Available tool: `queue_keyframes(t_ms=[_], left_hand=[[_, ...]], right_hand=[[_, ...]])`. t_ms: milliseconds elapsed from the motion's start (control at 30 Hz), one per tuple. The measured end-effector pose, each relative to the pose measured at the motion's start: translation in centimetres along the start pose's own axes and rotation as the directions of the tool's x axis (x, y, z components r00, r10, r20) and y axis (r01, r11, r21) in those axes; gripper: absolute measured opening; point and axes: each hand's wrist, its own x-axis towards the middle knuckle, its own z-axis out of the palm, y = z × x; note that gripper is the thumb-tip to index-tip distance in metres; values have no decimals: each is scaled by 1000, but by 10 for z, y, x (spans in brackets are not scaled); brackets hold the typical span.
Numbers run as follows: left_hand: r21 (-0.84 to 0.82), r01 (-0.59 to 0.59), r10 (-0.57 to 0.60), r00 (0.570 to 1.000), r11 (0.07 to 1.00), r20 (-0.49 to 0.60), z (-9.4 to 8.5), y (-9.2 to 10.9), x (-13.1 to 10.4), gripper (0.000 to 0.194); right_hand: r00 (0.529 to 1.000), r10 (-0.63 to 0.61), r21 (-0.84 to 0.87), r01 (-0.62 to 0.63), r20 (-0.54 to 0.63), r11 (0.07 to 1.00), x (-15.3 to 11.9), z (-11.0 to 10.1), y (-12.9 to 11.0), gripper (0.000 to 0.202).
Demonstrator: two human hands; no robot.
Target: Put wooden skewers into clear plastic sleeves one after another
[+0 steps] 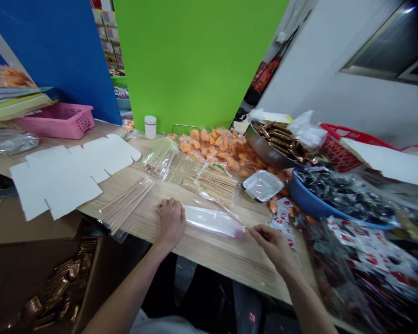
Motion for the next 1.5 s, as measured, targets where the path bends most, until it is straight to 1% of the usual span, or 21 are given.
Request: queue_keyframes(t_ms=[67, 133, 200, 233, 267, 333, 400, 433, 467, 533, 633, 700, 767, 900, 967, 1033, 1100, 1167, 1200, 1333, 1500], left_hand=[[-25, -31, 30, 998, 999, -48, -9, 6, 0, 14], [-79, -115, 99, 979, 990, -179, -26, 19, -3, 17], [-122, -291, 244, 922, 949, -300, -47, 38, -6, 24], [-128, -403, 353, 888, 906, -295, -57, 47, -8, 26], [-133, -506, 473, 853, 852, -219, -65, 56, -10, 25], [-169, -651, 666, 744, 740, 51, -72, 70, -14, 21], [-237, -677, 715, 629, 697, 307, -68, 75, -18, 21], [-269, -657, 704, 600, 704, 379, -64, 75, -21, 22], [-291, -626, 684, 596, 724, 420, -59, 73, -23, 23], [-302, -558, 632, 639, 773, 439, -50, 67, -28, 25], [-288, -492, 570, 687, 821, 450, -41, 58, -34, 31], [-323, -448, 552, 700, 834, 454, -38, 57, -37, 33], [-407, -382, 546, 707, 830, 450, -36, 60, -40, 32], [-595, -235, 566, 684, 768, 460, -34, 65, -42, 25], [-635, -186, 556, 697, 750, 453, -36, 64, -41, 25], [-664, -141, 529, 731, 735, 431, -40, 60, -39, 29], [-703, -78, 501, 757, 707, 419, -43, 56, -37, 31], [-740, -6, 491, 752, 673, 440, -44, 54, -36, 31], [-752, 31, 490, 741, 659, 460, -43, 53, -37, 31], [-801, 142, 504, 709, 581, 492, -40, 53, -42, 24], [-846, 326, 506, 689, 422, 518, -39, 55, -42, 22]], right_hand=[[1000, 17, 59, -18, 8, 998, -8, -7, 0, 39], [999, -5, 48, 3, 41, 999, -15, -12, -7, 37], [996, -48, -27, 50, 81, 998, -21, -13, -22, 34], [992, -74, -72, 81, 99, 994, -23, -12, -31, 33], [988, -103, -109, 116, 114, 987, -25, -10, -42, 32], [973, -177, -134, 197, 149, 971, -29, -4, -63, 29], [952, -248, -123, 272, 180, 954, -32, 1, -80, 27], [945, -270, -119, 294, 181, 948, -32, 1, -85, 26], [945, -280, -120, 302, 169, 946, -31, 0, -88, 24], [960, -267, -114, 276, 82, 955, -29, -5, -88, 22], [977, -169, -16, 168, -134, 986, -25, -14, -81, 27], [976, -106, 68, 121, -191, 990, -27, -10, -80, 33], [985, -114, 111, 129, -133, 986, -32, 3, -85, 36], [967, -247, 164, 233, 69, 958, -43, 30, -98, 40], [980, -197, 257, 186, 19, 948, -43, 30, -96, 40], [995, -81, 379, 100, -64, 920, -40, 25, -90, 37], [999, -11, 488, 24, -30, 873, -39, 19, -84, 35], [999, 3, 561, -31, 51, 828, -40, 18, -81, 33], [999, 10, 584, -37, 50, 811, -41, 19, -82, 31], [988, 46, 571, 47, -147, 820, -48, 25, -92, 19], [990, -44, 426, 97, -133, 899, -55, 24, -105, 8]])
